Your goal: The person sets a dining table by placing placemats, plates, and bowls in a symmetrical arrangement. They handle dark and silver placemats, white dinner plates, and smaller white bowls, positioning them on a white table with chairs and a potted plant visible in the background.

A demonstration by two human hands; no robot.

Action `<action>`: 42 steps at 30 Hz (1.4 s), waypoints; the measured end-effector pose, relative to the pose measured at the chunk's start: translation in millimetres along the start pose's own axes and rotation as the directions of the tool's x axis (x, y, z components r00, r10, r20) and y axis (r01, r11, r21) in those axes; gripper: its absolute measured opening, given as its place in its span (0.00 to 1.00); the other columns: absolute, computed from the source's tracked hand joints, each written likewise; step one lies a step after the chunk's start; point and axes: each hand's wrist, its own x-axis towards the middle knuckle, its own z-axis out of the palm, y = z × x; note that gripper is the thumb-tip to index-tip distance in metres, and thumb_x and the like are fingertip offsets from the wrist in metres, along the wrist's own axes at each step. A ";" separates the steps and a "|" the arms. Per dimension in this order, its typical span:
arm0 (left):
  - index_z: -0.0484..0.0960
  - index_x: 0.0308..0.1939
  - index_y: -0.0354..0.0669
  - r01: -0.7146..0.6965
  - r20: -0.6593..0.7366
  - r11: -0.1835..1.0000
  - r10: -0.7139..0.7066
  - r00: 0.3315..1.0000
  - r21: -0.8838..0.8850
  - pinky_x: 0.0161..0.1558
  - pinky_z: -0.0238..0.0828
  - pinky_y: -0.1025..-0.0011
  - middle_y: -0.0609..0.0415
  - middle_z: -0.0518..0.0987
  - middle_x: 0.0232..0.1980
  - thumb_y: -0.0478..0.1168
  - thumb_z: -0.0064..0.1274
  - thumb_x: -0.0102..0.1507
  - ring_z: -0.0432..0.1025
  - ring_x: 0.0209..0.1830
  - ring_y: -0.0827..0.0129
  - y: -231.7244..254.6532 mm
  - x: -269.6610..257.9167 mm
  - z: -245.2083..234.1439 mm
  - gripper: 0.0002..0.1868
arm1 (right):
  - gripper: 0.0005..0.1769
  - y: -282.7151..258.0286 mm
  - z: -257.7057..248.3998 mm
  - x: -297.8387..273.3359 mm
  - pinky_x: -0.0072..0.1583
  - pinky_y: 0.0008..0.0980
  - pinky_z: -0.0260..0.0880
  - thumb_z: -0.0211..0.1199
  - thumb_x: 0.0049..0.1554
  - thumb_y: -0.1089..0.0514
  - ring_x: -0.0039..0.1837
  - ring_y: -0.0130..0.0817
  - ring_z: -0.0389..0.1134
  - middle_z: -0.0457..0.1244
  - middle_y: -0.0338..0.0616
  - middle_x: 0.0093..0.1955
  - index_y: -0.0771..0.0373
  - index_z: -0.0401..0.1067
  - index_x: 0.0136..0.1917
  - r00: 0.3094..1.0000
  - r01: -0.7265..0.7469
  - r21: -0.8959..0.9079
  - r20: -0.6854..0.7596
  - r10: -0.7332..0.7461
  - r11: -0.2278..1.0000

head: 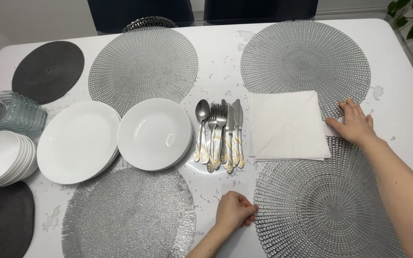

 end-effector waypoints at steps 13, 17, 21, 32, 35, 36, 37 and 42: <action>0.82 0.19 0.42 -0.161 -0.076 0.986 0.158 0.985 -0.043 0.20 0.73 0.83 0.55 0.80 0.18 0.36 0.59 0.57 0.72 0.13 0.79 -16.2 -1.8 0.1 0.10 | 0.37 -97.8 -1.3 -78.2 0.74 0.55 0.48 0.58 0.58 0.57 0.78 0.57 0.49 0.51 0.62 0.78 0.67 0.57 0.78 0.932 0.251 0.284 -0.328 -0.152 0.925; 0.82 0.23 0.50 -0.269 -0.103 0.957 0.279 0.955 0.108 0.36 0.73 0.77 0.64 0.80 0.19 0.47 0.62 0.59 0.72 0.19 0.80 -39.8 -0.8 -25.5 0.12 | 0.29 -142.9 37.7 -135.4 0.74 0.50 0.50 0.60 0.56 0.62 0.76 0.51 0.54 0.55 0.55 0.75 0.60 0.64 0.71 0.904 0.318 0.369 -0.396 -0.162 0.873; 0.86 0.30 0.53 -0.282 -0.195 0.955 0.294 0.936 0.092 0.36 0.70 0.75 0.65 0.84 0.24 0.50 0.58 0.59 0.77 0.27 0.78 -60.5 -31.2 -92.4 0.08 | 0.23 -173.6 94.7 -175.6 0.58 0.39 0.69 0.62 0.53 0.63 0.65 0.40 0.65 0.62 0.50 0.67 0.57 0.72 0.63 0.856 0.428 0.391 -0.464 -0.227 0.815; 0.90 0.32 0.44 -0.241 -0.472 0.970 0.227 0.852 0.032 0.32 0.77 0.78 0.56 0.87 0.26 0.46 0.59 0.59 0.80 0.23 0.74 -186.1 -103.4 -336.8 0.11 | 0.12 -303.8 170.4 -301.6 0.54 0.36 0.69 0.61 0.54 0.56 0.49 0.34 0.71 0.74 0.38 0.50 0.57 0.81 0.50 0.997 -0.049 0.502 -0.028 0.073 0.864; 0.90 0.34 0.48 -0.189 -0.583 0.965 0.262 0.769 0.184 0.41 0.76 0.73 0.59 0.88 0.31 0.47 0.58 0.59 0.81 0.30 0.72 -220.8 -114.2 -386.5 0.10 | 0.13 -297.6 204.4 -308.0 0.53 0.36 0.69 0.61 0.53 0.56 0.50 0.35 0.73 0.74 0.39 0.49 0.56 0.81 0.50 0.989 -0.134 0.475 0.010 0.146 0.870; 0.89 0.35 0.51 -0.147 -0.642 0.951 0.292 0.708 0.271 0.47 0.74 0.68 0.60 0.89 0.36 0.48 0.57 0.59 0.82 0.38 0.69 -230.1 -118.8 -400.6 0.09 | 0.14 -292.0 216.2 -308.5 0.54 0.34 0.68 0.62 0.52 0.55 0.50 0.34 0.73 0.74 0.39 0.47 0.56 0.82 0.50 0.986 -0.154 0.441 0.007 0.169 0.884; 0.89 0.35 0.51 -0.149 -0.638 0.950 0.295 0.711 0.274 0.47 0.74 0.68 0.60 0.89 0.36 0.48 0.57 0.59 0.82 0.38 0.69 -242.9 -112.8 -410.8 0.09 | 0.14 -294.2 216.9 -315.0 0.54 0.34 0.68 0.62 0.52 0.55 0.50 0.34 0.73 0.74 0.39 0.47 0.56 0.82 0.50 0.985 -0.158 0.441 0.006 0.174 0.883; 0.81 0.55 0.43 -0.026 -0.633 0.970 0.178 0.754 0.242 0.52 0.74 0.63 0.56 0.88 0.43 0.50 0.57 0.61 0.81 0.44 0.64 -261.0 -99.4 -436.0 0.22 | 0.16 -312.4 208.0 -342.7 0.47 0.36 0.67 0.60 0.56 0.48 0.44 0.36 0.72 0.76 0.43 0.47 0.56 0.78 0.53 0.912 -0.404 0.340 0.222 0.345 0.849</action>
